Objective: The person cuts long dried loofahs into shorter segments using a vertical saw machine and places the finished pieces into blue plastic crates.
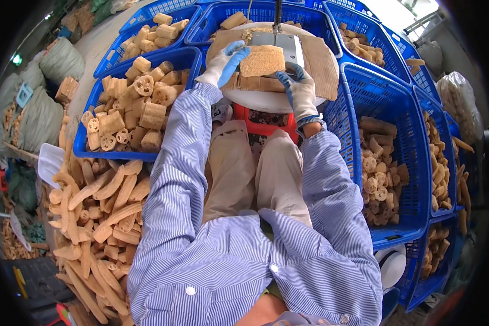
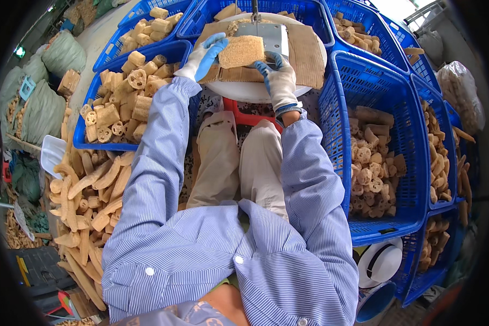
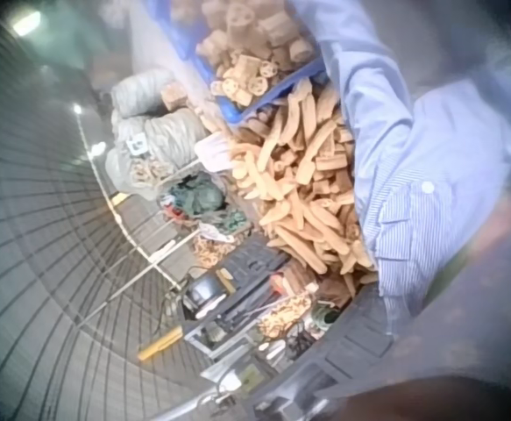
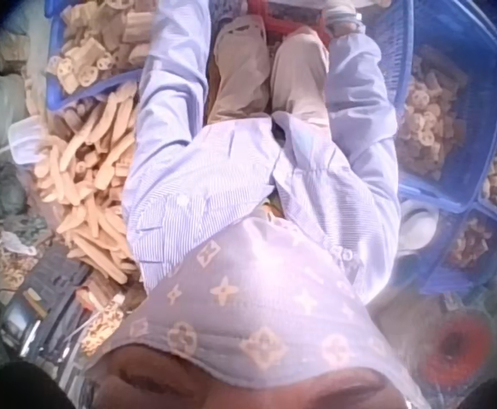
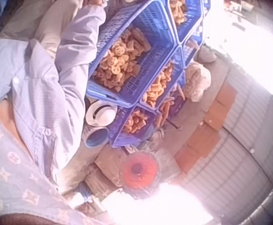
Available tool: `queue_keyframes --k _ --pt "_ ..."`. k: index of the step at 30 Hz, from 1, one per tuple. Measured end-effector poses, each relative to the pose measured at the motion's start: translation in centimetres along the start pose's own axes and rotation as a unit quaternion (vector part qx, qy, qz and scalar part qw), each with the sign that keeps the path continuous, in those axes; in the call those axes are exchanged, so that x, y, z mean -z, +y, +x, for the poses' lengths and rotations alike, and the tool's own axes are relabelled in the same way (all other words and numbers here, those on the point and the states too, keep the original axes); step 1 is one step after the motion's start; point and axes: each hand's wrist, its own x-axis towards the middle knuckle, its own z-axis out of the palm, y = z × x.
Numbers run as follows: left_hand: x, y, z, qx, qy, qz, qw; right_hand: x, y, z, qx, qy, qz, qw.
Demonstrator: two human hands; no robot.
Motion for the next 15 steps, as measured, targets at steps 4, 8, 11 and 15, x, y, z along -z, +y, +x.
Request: queue_keyframes --k 4,8,11,15 --pt "-0.8 0.6 -0.7 -0.013 0.03 -0.007 0.999 0.1 -1.0 -0.1 -0.015 0.003 -0.058 0.998" --pt "0.0 -1.2 0.7 -0.037 0.015 -0.051 0.998 -0.7 -2.2 -0.4 -0.012 0.019 -0.122 0.992" --pt "0.0 -1.8 1.2 -0.007 0.013 -0.008 1.0 -0.8 -1.4 0.0 -0.018 0.029 -0.131 0.991" --pt "0.0 -2.2 1.5 0.039 -0.01 -0.004 0.999 -0.6 0.4 0.7 -0.033 0.03 -0.079 0.996"
